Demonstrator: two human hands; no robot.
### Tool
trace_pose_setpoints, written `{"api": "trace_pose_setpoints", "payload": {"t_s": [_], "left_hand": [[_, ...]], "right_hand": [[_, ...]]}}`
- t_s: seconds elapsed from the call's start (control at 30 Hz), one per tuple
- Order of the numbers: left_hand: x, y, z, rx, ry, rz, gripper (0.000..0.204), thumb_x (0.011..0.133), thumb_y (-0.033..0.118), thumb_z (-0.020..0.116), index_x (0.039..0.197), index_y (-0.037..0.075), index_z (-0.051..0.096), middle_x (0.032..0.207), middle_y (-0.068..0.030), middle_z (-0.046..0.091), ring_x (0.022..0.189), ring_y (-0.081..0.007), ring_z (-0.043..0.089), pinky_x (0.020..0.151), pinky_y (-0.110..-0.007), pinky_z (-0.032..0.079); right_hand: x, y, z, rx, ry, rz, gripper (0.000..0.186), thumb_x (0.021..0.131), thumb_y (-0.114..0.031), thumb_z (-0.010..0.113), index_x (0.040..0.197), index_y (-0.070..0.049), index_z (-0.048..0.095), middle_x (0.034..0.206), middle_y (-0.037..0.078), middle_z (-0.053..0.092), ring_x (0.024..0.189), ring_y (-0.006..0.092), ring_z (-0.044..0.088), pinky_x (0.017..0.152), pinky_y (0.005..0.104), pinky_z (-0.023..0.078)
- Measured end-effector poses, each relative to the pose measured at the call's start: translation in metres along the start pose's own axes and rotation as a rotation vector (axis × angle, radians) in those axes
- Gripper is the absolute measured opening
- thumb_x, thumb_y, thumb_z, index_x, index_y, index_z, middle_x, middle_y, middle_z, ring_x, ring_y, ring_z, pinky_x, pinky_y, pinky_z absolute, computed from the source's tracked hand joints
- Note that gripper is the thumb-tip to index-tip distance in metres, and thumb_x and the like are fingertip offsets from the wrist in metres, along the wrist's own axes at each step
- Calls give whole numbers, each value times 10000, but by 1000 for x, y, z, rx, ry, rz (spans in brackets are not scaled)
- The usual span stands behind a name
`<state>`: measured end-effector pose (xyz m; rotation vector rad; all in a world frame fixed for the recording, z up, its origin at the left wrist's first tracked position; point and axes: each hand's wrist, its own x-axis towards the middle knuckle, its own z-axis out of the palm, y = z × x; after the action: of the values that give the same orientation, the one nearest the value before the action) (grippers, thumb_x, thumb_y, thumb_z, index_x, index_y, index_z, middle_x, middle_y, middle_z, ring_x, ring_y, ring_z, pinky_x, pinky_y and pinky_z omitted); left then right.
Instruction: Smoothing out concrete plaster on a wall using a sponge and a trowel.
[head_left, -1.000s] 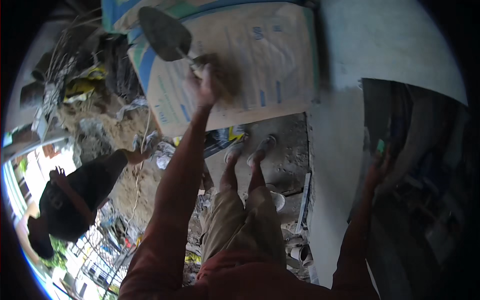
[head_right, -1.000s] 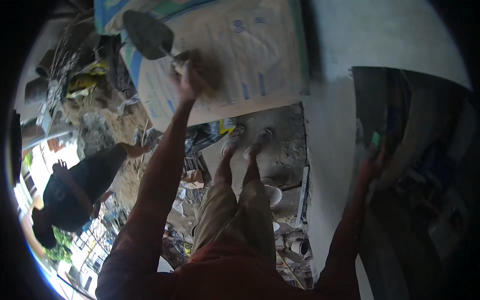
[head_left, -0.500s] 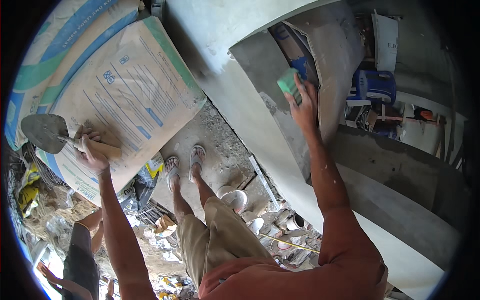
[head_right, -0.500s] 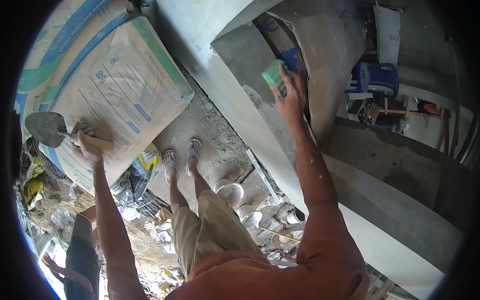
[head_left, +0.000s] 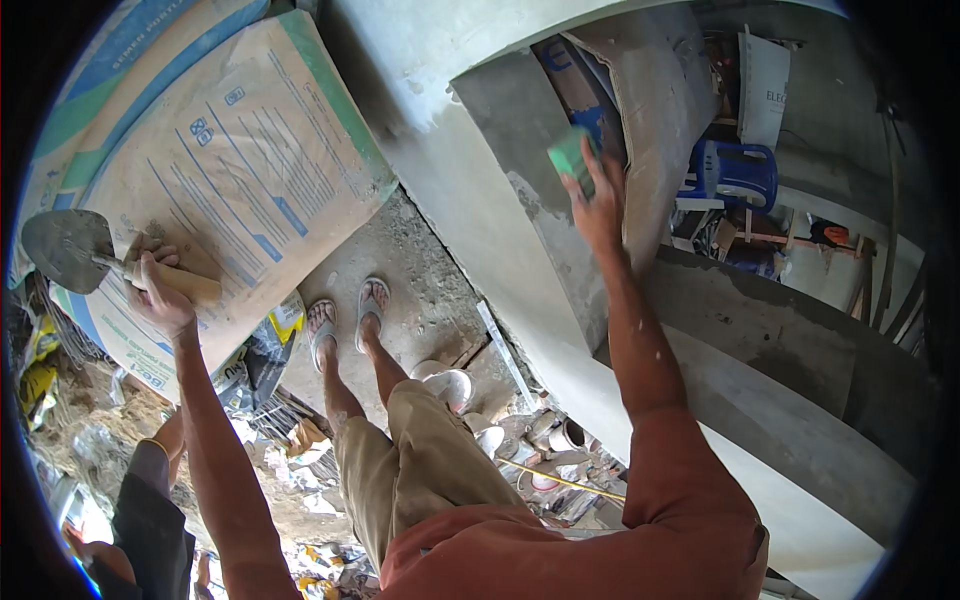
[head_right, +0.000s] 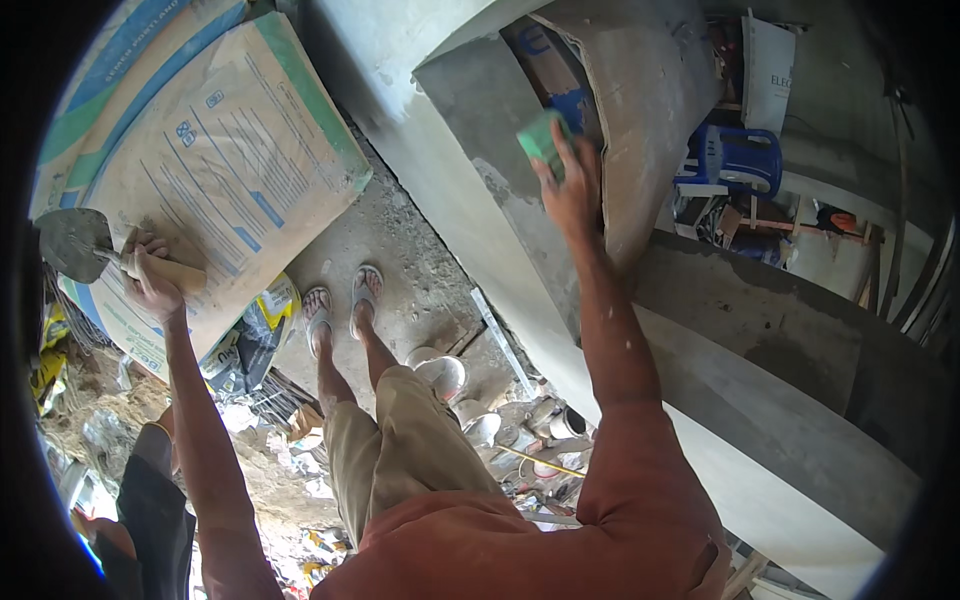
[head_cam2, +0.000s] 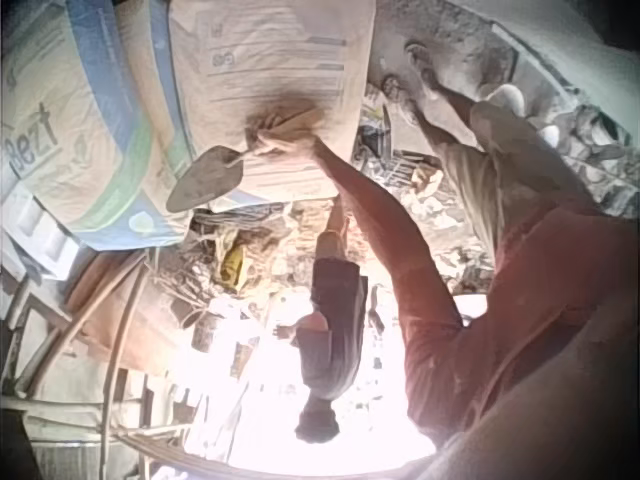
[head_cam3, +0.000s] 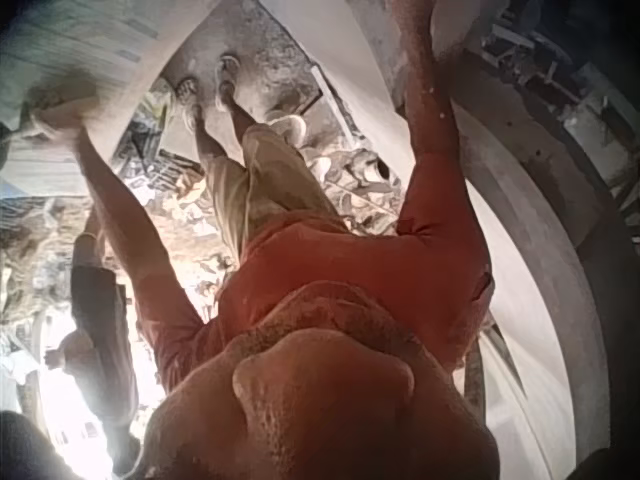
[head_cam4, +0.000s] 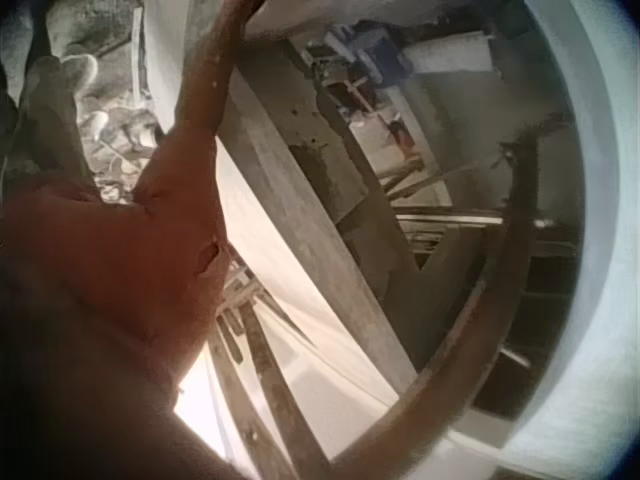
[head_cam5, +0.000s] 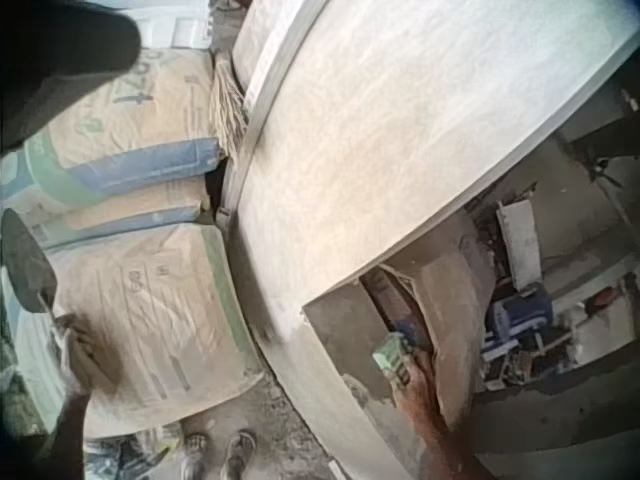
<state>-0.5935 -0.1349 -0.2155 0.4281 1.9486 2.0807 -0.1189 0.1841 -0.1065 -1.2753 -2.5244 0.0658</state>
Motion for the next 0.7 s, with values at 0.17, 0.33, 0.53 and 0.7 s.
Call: {"api": "trace_pose_setpoints", "payload": {"t_s": [0.17,0.33,0.53,0.7], "left_hand": [[-1,6,0,39,8,1,328,956,107,482,1195,-114,522,965,-146,631,748,-176,614,679,-268,495],[0,0,-2,15,17,1,337,957,104,477,1207,-118,519,962,-150,628,757,-178,621,701,-272,499],[-2,9,0,24,10,4,332,950,89,483,1206,-120,516,978,-157,626,753,-175,622,696,-270,500],[-2,4,-3,9,5,22,335,949,93,489,1204,-122,514,981,-160,627,743,-174,621,695,-267,499]], "right_hand": [[8,2,-7,86,-168,-25,634,789,-184,744,1379,-162,513,1229,196,517,1128,367,513,965,446,424],[-2,5,-11,104,-170,-40,622,795,-188,735,1377,-205,515,1221,212,515,1115,386,518,954,426,425],[3,-9,-7,58,-108,17,596,810,-196,720,1370,-173,518,1211,201,525,1083,368,528,939,425,426],[-60,-6,-12,-7,-33,78,602,791,-137,739,1357,-151,534,1169,168,546,1069,335,520,937,412,433]]}}
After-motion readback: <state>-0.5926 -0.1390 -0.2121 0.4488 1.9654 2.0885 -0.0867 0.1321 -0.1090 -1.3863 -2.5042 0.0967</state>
